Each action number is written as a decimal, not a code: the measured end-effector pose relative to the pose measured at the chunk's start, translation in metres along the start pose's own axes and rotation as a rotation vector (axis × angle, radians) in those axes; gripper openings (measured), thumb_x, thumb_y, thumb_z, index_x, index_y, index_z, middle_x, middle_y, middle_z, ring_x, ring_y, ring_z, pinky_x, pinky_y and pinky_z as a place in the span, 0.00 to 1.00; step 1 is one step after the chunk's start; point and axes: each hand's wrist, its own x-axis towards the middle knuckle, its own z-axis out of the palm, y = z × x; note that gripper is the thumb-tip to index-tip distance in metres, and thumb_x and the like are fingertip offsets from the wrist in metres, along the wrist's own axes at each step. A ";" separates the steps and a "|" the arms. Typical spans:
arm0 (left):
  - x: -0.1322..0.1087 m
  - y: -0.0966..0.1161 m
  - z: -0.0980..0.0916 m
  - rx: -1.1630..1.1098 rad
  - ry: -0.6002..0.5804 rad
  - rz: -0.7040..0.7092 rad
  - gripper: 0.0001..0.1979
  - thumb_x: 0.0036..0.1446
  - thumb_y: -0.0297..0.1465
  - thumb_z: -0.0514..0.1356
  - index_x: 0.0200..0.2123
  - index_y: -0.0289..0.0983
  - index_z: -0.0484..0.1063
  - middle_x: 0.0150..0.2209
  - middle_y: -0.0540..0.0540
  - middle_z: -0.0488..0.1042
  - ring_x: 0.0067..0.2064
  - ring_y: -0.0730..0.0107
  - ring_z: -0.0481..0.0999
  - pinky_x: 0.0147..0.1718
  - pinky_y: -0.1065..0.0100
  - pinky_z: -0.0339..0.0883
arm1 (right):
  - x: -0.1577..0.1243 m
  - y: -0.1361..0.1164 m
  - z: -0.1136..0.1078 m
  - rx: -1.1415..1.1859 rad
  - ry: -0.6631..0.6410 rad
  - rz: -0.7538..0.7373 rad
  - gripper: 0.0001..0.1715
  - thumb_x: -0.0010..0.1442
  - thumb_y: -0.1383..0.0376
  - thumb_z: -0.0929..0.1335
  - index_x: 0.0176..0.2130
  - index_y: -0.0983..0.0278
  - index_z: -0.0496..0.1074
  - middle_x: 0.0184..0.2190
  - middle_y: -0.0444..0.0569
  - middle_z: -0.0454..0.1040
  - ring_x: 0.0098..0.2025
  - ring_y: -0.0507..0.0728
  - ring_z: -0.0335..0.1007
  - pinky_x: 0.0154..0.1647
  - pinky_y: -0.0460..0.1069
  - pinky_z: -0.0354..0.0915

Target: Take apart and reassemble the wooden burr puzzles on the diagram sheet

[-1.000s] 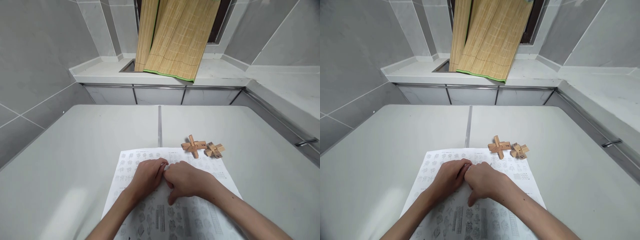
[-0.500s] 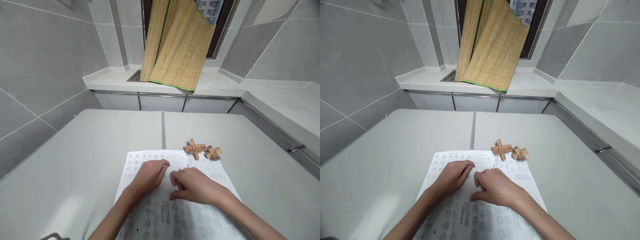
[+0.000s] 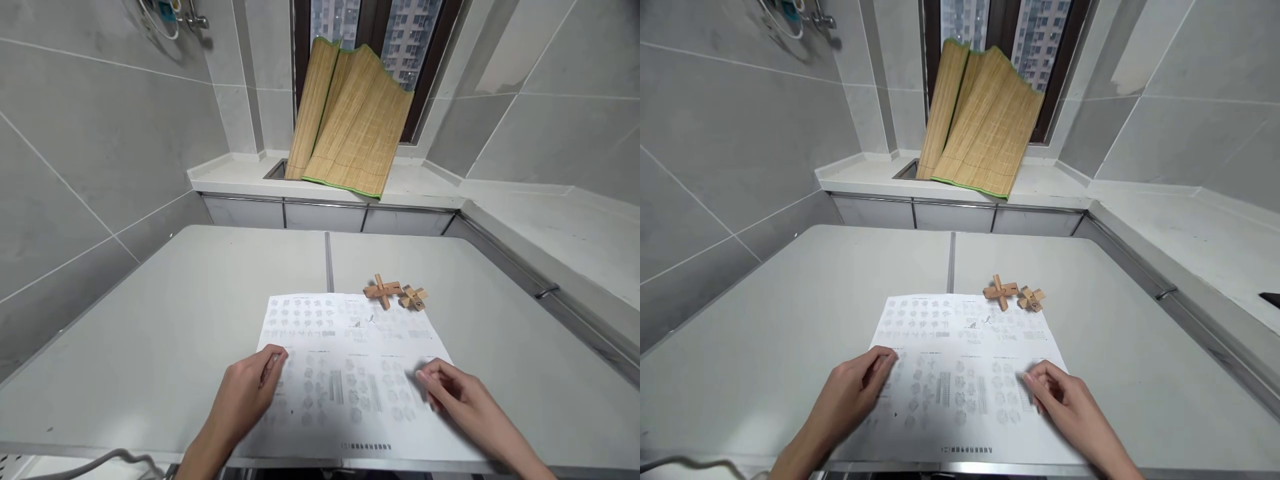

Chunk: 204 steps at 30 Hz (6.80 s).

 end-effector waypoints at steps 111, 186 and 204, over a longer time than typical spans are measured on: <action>0.101 0.091 0.024 -0.820 -0.107 -0.068 0.24 0.67 0.50 0.61 0.58 0.42 0.71 0.54 0.41 0.77 0.54 0.60 0.77 0.51 0.63 0.71 | 0.120 -0.078 0.006 1.157 -0.310 -0.146 0.18 0.71 0.54 0.68 0.37 0.66 0.77 0.18 0.39 0.60 0.18 0.47 0.51 0.20 0.43 0.55; 0.149 0.014 0.015 -0.153 -0.059 0.362 0.24 0.53 0.43 0.71 0.51 0.42 0.76 0.59 0.40 0.73 0.64 0.47 0.67 0.59 0.50 0.68 | 0.118 -0.050 0.042 -0.120 0.102 -0.712 0.20 0.76 0.56 0.58 0.31 0.57 0.59 0.22 0.40 0.55 0.21 0.54 0.49 0.25 0.50 0.49; 0.139 0.043 0.044 -0.141 0.019 0.608 0.05 0.63 0.29 0.64 0.41 0.45 0.80 0.57 0.45 0.77 0.65 0.49 0.65 0.62 0.49 0.63 | 0.116 -0.055 0.044 -0.212 -0.151 -0.785 0.10 0.73 0.68 0.61 0.38 0.57 0.55 0.26 0.40 0.58 0.24 0.55 0.49 0.27 0.51 0.46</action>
